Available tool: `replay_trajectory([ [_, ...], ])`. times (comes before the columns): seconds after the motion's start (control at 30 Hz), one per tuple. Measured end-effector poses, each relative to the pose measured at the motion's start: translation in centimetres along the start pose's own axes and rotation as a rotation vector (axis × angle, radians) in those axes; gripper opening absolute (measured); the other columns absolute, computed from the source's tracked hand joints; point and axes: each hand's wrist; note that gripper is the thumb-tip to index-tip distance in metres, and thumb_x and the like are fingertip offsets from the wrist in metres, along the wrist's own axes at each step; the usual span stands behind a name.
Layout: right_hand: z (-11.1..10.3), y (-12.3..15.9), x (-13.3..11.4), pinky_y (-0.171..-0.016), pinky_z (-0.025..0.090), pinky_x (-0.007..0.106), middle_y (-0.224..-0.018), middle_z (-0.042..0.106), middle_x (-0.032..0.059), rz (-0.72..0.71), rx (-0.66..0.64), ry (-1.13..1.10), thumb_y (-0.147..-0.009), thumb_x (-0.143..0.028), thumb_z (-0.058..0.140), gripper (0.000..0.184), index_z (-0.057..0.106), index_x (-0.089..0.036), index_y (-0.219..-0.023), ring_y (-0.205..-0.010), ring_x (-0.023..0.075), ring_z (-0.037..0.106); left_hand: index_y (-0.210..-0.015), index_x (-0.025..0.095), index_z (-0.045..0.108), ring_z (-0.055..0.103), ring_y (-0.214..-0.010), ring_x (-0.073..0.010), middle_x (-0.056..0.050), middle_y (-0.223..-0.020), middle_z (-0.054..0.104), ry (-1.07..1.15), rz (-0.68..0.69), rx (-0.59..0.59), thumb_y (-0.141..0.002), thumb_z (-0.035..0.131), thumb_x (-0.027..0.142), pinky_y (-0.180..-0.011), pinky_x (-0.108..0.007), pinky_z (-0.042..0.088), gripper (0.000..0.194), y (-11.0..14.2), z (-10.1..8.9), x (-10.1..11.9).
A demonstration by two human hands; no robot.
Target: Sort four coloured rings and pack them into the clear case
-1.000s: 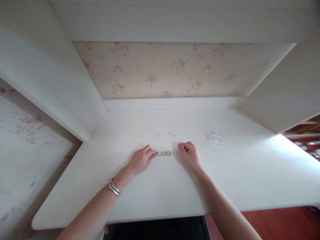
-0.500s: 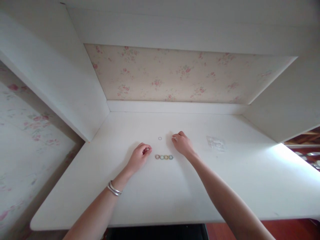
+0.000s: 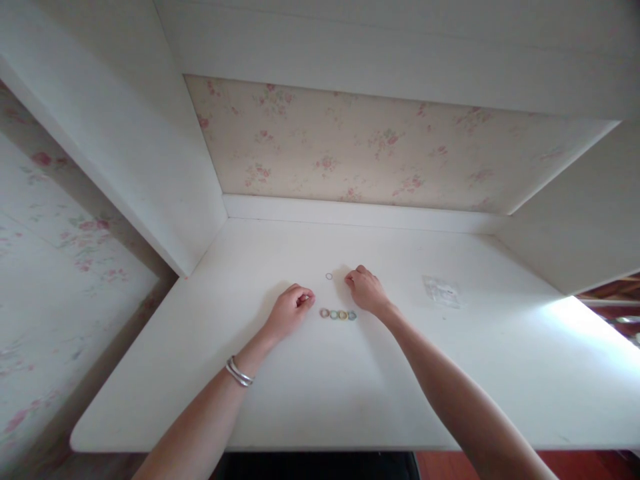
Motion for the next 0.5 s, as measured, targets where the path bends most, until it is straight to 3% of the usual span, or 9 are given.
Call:
replay_trajectory([
  [0.27,0.0,5.9,-4.1,-0.078,0.037,0.027,-0.093,0.055,0.0043,-0.262,0.072,-0.202,-0.094,-0.022,0.042,0.02,0.062,-0.02,-0.093,-0.086,0.0146,0.053,-0.084,0.018,0.064,0.053,-0.072,-0.0131,-0.002,-0.08,0.058,-0.01,-0.018,0.0,-0.087,0.048,0.031,-0.067,-0.025,0.042,0.021,0.0,-0.3,0.7],
  [0.5,0.3,7.2,-4.6,-0.077,0.035,0.029,-0.091,0.055,0.0038,-0.316,0.041,-0.172,-0.095,-0.024,0.042,0.021,0.063,-0.021,-0.095,-0.084,0.0149,0.052,-0.083,0.018,0.064,0.054,-0.073,-0.0131,-0.002,-0.081,0.059,-0.028,0.003,0.003,-0.086,0.048,0.03,-0.067,-0.024,0.042,0.021,0.0,-0.4,0.5],
])
Point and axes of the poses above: each hand's wrist, its own y-axis away from the middle knuckle, its own z-axis out of the palm, x = y × z
